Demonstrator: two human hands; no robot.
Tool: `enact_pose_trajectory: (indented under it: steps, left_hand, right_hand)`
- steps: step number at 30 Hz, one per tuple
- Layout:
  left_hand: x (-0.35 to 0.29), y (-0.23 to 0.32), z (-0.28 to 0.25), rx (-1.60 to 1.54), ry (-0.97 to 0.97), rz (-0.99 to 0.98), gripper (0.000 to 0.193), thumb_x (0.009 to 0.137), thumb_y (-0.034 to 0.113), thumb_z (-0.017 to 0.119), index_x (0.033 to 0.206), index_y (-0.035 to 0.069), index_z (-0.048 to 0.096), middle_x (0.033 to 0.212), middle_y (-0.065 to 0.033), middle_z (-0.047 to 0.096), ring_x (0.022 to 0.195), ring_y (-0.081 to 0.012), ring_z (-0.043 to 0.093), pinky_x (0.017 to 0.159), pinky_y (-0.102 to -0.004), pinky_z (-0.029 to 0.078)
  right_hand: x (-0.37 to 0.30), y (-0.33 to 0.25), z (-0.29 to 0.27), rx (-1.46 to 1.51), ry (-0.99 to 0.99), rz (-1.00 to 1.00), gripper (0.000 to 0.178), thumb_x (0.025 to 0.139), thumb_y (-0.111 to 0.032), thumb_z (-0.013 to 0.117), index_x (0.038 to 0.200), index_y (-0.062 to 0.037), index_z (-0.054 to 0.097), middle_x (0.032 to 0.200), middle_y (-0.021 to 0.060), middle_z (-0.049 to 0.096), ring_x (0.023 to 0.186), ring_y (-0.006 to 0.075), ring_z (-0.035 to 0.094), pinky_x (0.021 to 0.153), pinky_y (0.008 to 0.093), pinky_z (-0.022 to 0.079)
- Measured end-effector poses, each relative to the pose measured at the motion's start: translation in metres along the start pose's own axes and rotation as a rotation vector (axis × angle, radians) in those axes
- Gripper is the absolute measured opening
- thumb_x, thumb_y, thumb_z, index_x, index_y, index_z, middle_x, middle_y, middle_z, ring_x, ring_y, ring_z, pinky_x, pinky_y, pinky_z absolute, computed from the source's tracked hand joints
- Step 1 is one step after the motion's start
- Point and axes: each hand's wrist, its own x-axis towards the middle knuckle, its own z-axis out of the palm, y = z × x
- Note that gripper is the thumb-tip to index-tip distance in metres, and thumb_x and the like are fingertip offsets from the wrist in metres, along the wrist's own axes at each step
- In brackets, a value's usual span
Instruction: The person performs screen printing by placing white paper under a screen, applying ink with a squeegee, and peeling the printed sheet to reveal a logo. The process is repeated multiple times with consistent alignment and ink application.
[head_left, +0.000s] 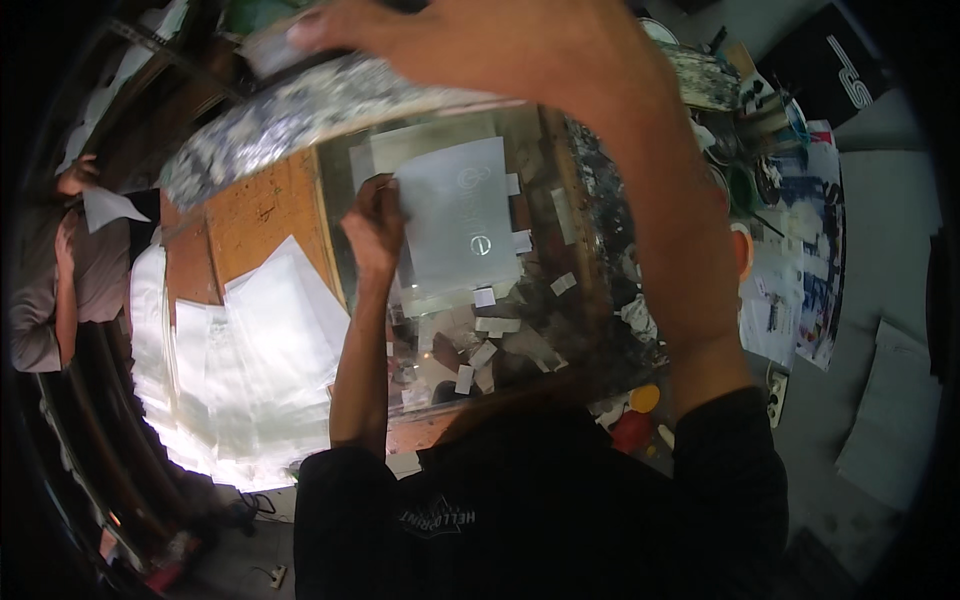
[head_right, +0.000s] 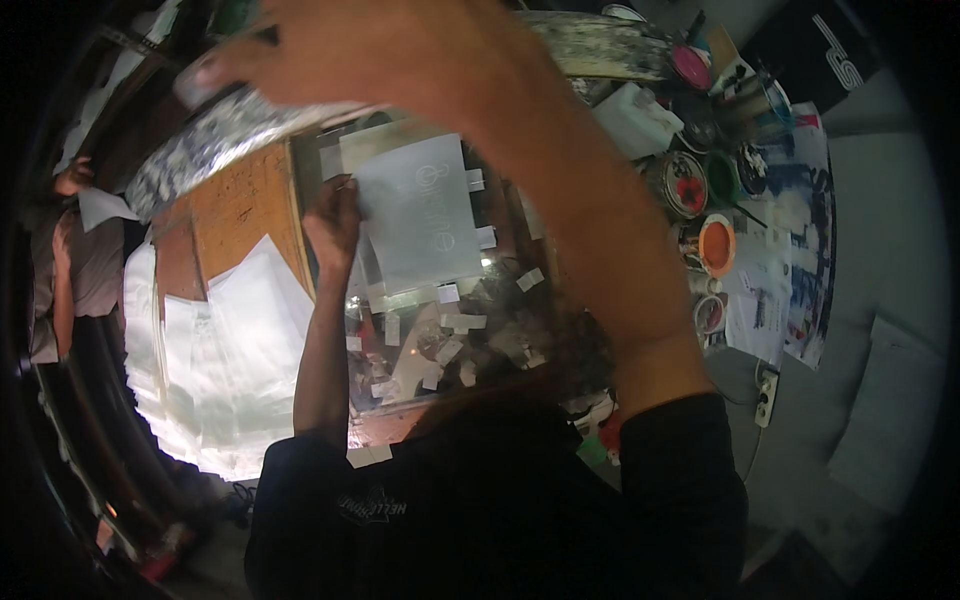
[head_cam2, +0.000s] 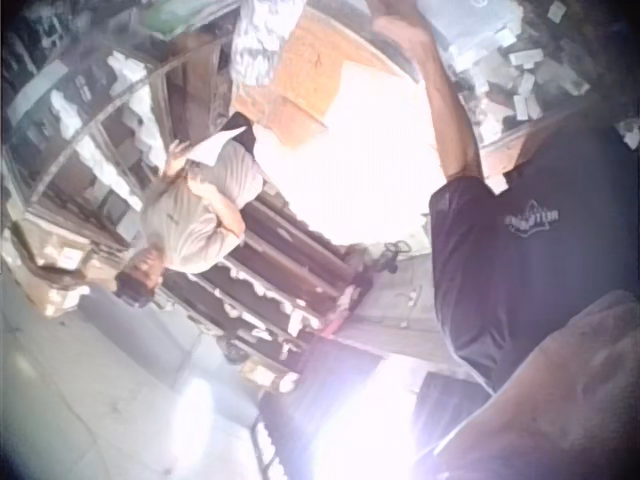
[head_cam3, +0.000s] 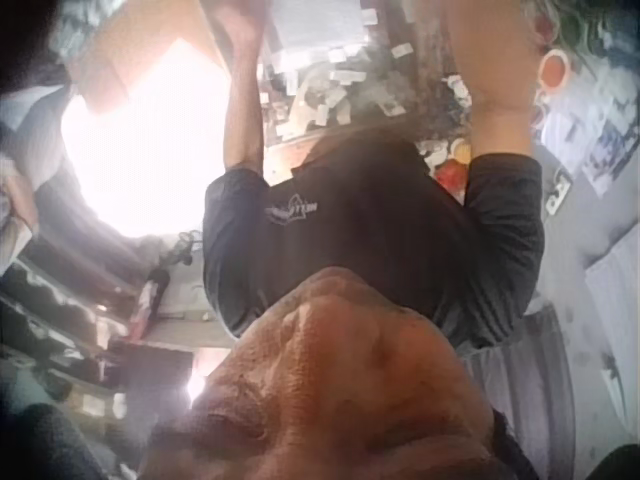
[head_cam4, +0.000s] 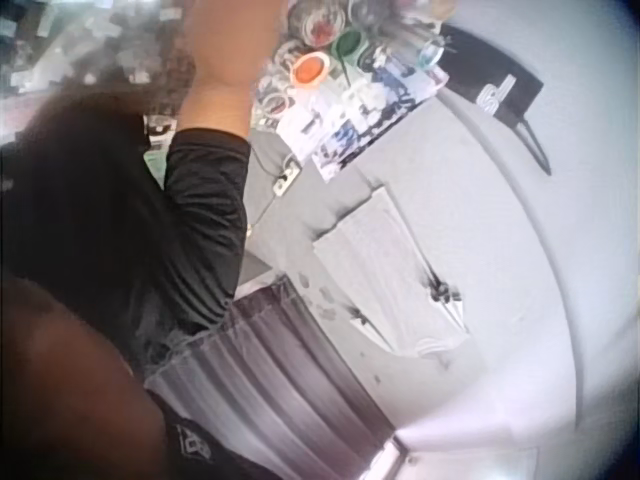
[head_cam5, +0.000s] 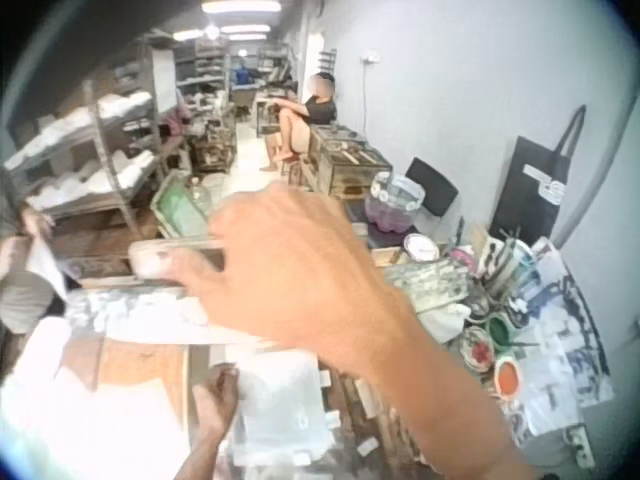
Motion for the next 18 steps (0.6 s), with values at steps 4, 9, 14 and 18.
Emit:
enact_pose_trajectory:
  steps: [4, 9, 14, 18]
  left_hand:
    - [0.036, -0.118, -0.112, -0.111, 0.261, -0.089, 0.019, 0.096, 0.012, 0.066, 0.098, -0.006, 0.074, 0.063, -0.0121, 0.066, 0.051, -0.0146, 0.062, 0.052, -0.0303, 0.050]
    - [0.031, -0.136, -0.289, 0.374, 0.632, -0.115, 0.037, 0.097, 0.014, 0.064, 0.124, -0.012, 0.060, 0.101, -0.0270, 0.068, 0.085, -0.0314, 0.069, 0.076, -0.0396, 0.054]
    - [-0.122, -0.156, -0.232, 1.123, 0.200, 0.107, 0.066, 0.095, 0.036, 0.065, 0.148, -0.001, 0.048, 0.163, -0.0275, 0.028, 0.155, -0.0484, 0.012, 0.118, -0.0742, 0.008]
    - [-0.168, -0.107, -0.103, 0.856, -0.044, 0.150, 0.063, 0.102, 0.045, 0.053, 0.157, 0.017, 0.042, 0.167, -0.0239, 0.021, 0.155, -0.0486, 0.011, 0.115, -0.0779, 0.004]
  right_hand:
    - [0.022, 0.013, 0.027, -0.205, 0.264, -0.197, 0.059, 0.093, -0.057, 0.066, 0.087, 0.0012, 0.075, 0.070, 0.0145, 0.068, 0.061, 0.0251, 0.065, 0.062, 0.0374, 0.053]
    - [0.016, 0.011, 0.023, -0.188, 0.285, -0.061, 0.072, 0.085, -0.067, 0.069, 0.109, -0.0001, 0.077, 0.089, 0.0221, 0.075, 0.083, 0.0348, 0.074, 0.080, 0.0424, 0.055]
    - [0.010, 0.014, 0.026, -0.268, 0.316, -0.079, 0.069, 0.088, -0.067, 0.066, 0.103, -0.0013, 0.077, 0.082, 0.0186, 0.074, 0.076, 0.0314, 0.072, 0.073, 0.0417, 0.054]
    - [0.015, 0.030, 0.036, -0.286, 0.420, -0.192, 0.068, 0.090, -0.068, 0.063, 0.096, -0.0013, 0.077, 0.084, 0.0154, 0.075, 0.071, 0.0281, 0.070, 0.070, 0.0393, 0.054]
